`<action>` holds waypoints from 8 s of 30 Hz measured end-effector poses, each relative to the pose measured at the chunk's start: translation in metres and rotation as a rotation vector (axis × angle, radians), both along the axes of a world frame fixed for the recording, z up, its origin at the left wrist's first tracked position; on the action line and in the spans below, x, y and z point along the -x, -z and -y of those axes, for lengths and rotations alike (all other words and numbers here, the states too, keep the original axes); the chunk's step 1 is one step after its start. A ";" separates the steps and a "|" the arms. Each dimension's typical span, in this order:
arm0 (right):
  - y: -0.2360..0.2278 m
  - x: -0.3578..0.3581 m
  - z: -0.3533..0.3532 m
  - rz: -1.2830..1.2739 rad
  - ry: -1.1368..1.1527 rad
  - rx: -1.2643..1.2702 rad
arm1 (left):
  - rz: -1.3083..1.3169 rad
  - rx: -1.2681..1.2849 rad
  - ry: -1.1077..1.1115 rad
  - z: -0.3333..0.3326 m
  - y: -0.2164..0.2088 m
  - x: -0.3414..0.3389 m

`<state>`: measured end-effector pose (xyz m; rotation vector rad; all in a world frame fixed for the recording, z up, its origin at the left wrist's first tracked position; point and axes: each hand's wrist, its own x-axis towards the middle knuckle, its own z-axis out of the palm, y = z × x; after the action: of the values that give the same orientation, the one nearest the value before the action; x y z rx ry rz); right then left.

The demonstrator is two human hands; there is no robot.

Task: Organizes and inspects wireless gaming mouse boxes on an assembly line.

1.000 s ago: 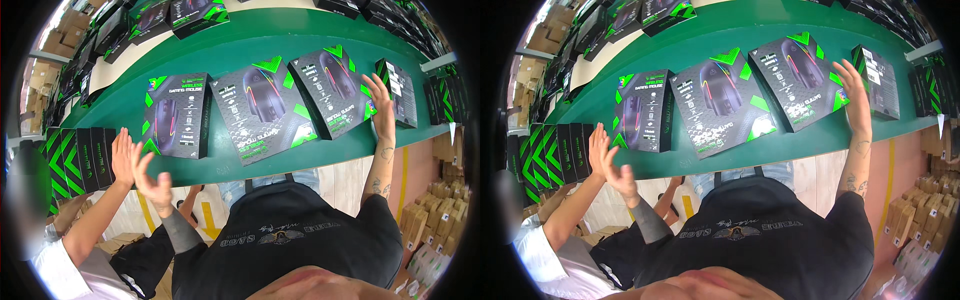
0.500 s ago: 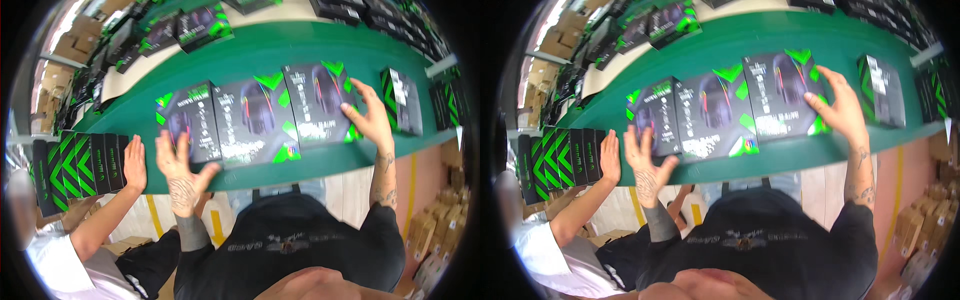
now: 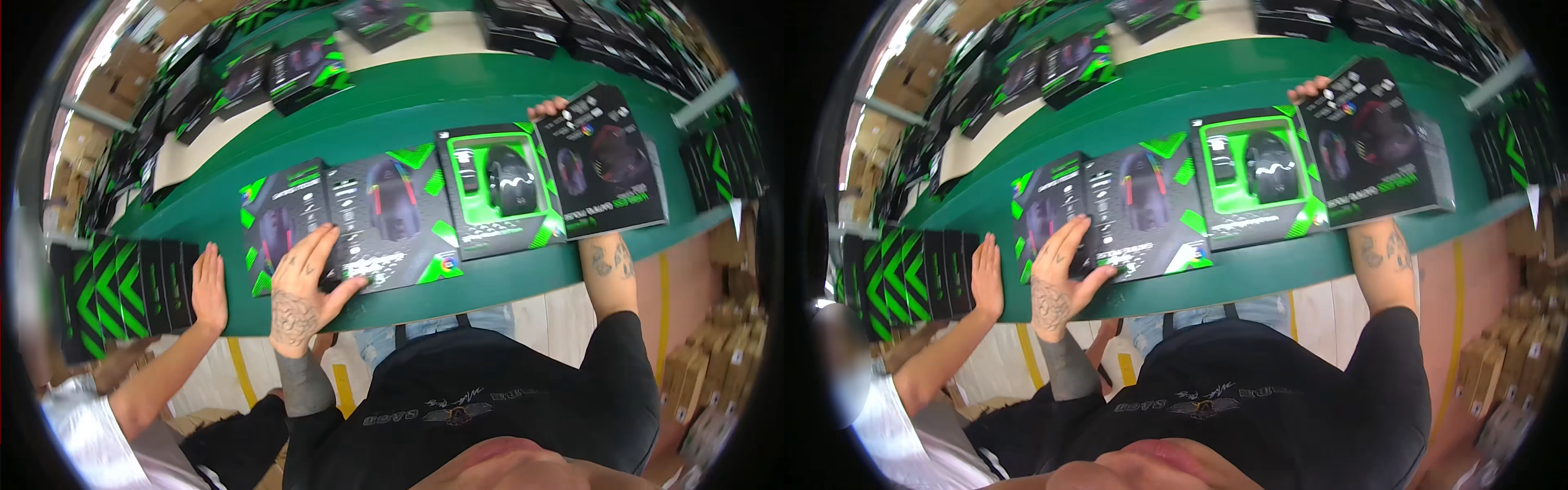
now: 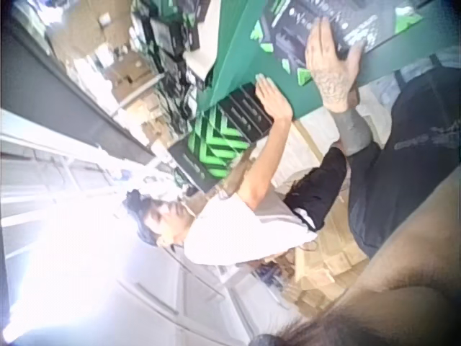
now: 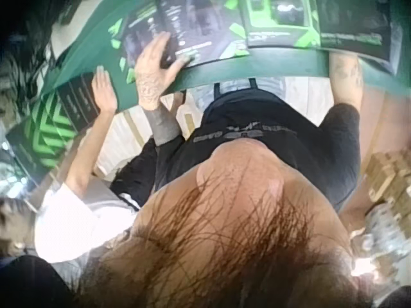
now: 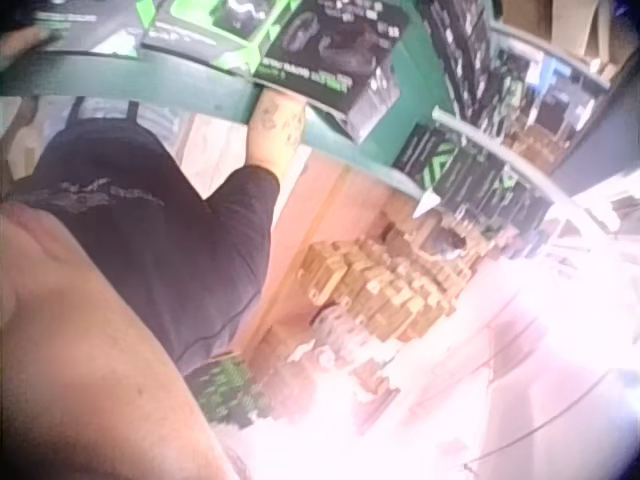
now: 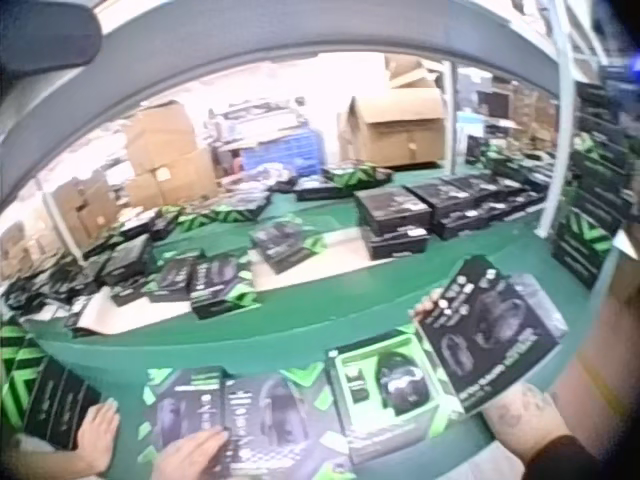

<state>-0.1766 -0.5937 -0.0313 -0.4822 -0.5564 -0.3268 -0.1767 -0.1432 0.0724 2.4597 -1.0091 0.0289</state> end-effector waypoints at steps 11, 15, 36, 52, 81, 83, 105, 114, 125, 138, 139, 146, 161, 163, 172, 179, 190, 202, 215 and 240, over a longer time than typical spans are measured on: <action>-0.045 0.051 -0.013 -0.344 0.158 0.253 | 0.134 -0.201 0.162 0.026 -0.006 -0.006; -0.042 0.051 -0.027 -0.353 0.110 0.125 | -0.248 0.030 -0.066 0.018 -0.013 0.002; -0.016 0.034 -0.028 -0.260 0.160 0.262 | 0.337 0.659 0.130 0.043 0.009 0.018; 0.041 0.006 0.043 -0.360 0.148 0.618 | 0.399 0.457 0.255 0.077 0.010 0.071; -0.036 0.021 -0.024 -0.873 0.558 1.195 | 0.432 0.219 -0.630 -0.105 0.078 0.004; -0.033 0.020 -0.015 -0.833 0.578 1.284 | 0.282 0.283 -0.623 -0.108 0.080 0.020; -0.035 0.148 -0.078 -0.893 0.624 1.223 | -0.393 0.507 -0.326 -0.094 0.041 -0.021; -0.105 0.058 -0.121 -0.197 0.754 0.790 | -0.164 1.223 0.332 -0.100 0.001 -0.068; -0.076 -0.020 -0.133 -0.617 0.685 1.227 | 0.482 0.089 -0.340 -0.037 0.011 -0.106; -0.053 -0.100 -0.178 -0.973 0.472 0.907 | -0.902 1.191 -0.232 -0.052 0.054 -0.205; -0.056 -0.106 -0.183 -1.045 0.519 0.817 | -0.881 1.152 -0.213 -0.041 0.051 -0.209; -0.024 -0.137 -0.215 -1.009 0.887 0.687 | -0.880 1.055 -0.311 -0.033 0.050 -0.257; -0.073 -0.122 -0.253 -0.639 0.590 0.188 | -0.713 1.422 -0.019 -0.028 0.052 -0.236; -0.095 -0.134 -0.255 -0.546 0.621 0.160 | -0.824 1.496 0.016 -0.027 0.034 -0.243; -0.180 -0.156 -0.196 -0.467 0.702 1.346 | 0.071 1.211 -0.653 -0.053 -0.068 -0.328; -0.137 0.066 -0.054 -0.773 0.853 2.248 | 0.224 0.936 -0.420 0.000 -0.042 -0.256; -0.091 0.192 -0.013 -1.646 1.365 1.495 | -0.180 -0.016 0.533 0.208 0.039 -0.091; -0.061 0.100 -0.123 -0.544 0.805 0.852 | -0.787 1.006 0.593 0.155 -0.009 -0.082; -0.072 0.046 -0.147 -0.678 0.551 1.599 | -0.227 0.043 0.381 0.023 0.012 -0.047; -0.074 0.065 -0.159 -0.292 0.581 0.779 | -0.206 0.387 0.030 0.004 0.075 -0.030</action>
<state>-0.2419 -0.4348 0.0431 -1.4327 -0.2263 -0.5790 -0.1472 -0.1471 -0.0029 2.0496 -0.8591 -0.0356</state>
